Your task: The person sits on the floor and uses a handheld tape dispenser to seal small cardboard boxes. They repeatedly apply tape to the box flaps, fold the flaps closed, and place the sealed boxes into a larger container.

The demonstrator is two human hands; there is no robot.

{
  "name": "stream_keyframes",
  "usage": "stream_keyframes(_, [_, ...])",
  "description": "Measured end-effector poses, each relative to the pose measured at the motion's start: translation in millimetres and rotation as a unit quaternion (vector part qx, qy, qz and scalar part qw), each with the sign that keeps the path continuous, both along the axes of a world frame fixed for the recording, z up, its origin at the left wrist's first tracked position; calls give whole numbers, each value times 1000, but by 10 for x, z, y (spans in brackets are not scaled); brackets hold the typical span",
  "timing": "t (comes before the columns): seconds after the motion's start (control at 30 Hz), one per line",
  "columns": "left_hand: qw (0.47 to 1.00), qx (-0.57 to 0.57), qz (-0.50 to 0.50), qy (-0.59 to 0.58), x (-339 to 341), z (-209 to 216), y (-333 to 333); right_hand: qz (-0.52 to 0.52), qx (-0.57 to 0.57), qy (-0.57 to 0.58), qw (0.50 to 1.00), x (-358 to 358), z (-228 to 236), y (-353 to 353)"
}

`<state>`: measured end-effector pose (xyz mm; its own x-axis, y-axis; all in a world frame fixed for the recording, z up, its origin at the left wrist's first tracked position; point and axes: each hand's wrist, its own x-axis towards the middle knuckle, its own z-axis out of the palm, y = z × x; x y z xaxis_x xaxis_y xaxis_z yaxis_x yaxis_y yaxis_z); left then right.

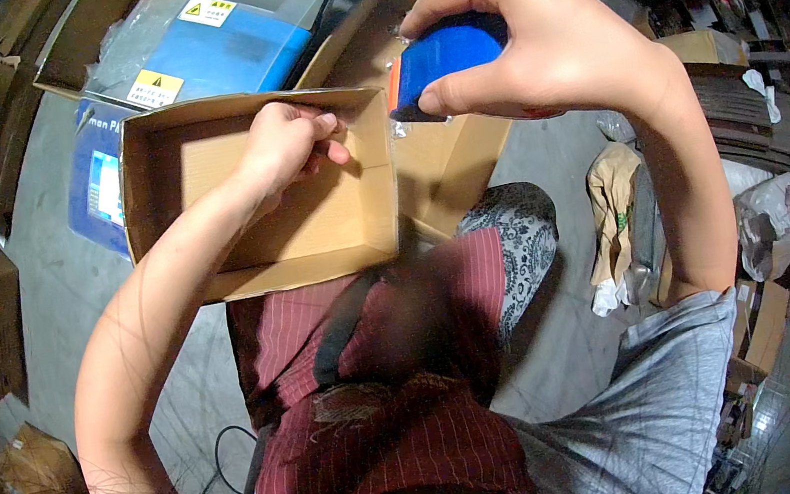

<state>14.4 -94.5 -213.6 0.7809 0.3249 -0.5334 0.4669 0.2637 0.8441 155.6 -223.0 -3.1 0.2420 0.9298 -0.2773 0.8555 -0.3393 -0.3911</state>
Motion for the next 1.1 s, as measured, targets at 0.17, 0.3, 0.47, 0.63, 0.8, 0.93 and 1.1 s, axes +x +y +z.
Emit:
stream_keyframes(0.17, [997,-66,-32,-16,-85,31,87,17,30,-7,999,74,2,-47])
stream_keyframes(0.3, [987,-101,-118,-40,-73,136,151,37,32,-48,998,67,57,-102])
stream_keyframes(0.47, [980,-128,-149,-16,-14,172,124,46,43,-47,997,-26,51,-138])
stream_keyframes(0.63, [976,-124,-176,19,53,236,156,86,50,-87,991,-91,59,-208])
stream_keyframes(0.8, [980,121,-160,1,84,70,5,12,2,-25,1000,-278,113,-172])
stream_keyframes(0.93, [917,371,-134,-61,24,-83,-133,23,51,-32,998,-296,97,-218])
stream_keyframes(1.1, [866,482,-119,-62,10,-107,-191,23,67,-43,997,-344,67,-197])
